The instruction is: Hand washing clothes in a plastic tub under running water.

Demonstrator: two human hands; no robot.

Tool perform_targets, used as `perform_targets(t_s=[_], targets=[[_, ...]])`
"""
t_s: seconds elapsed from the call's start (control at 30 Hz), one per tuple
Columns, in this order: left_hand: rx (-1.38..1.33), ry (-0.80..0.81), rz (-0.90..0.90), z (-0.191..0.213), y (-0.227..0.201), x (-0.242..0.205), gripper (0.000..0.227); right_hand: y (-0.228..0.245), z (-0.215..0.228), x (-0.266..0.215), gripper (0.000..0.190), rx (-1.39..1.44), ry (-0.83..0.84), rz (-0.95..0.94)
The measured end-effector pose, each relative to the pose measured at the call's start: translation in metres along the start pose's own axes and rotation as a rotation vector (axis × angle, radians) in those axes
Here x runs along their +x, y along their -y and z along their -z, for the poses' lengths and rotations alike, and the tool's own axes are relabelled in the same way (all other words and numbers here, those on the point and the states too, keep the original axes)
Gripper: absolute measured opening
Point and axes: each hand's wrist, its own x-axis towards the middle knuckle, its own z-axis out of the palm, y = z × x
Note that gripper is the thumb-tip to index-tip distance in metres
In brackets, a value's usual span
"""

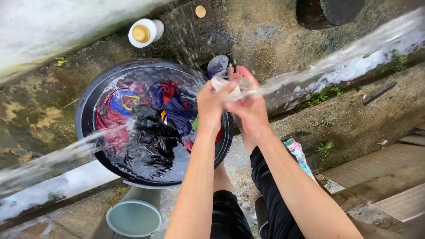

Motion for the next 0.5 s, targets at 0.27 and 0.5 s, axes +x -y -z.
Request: perform_targets(t_s=[0.27, 0.5], targets=[[0.158, 0.036, 0.060, 0.005, -0.032, -0.035, 0.019, -0.004, 0.035, 0.008, 0.021, -0.809, -0.082, 0.215], [0.215, -0.088, -0.317, 0.014, 0.000, -0.031, 0.038, -0.007, 0.024, 0.004, 0.045, -0.846, -0.146, 0.343]])
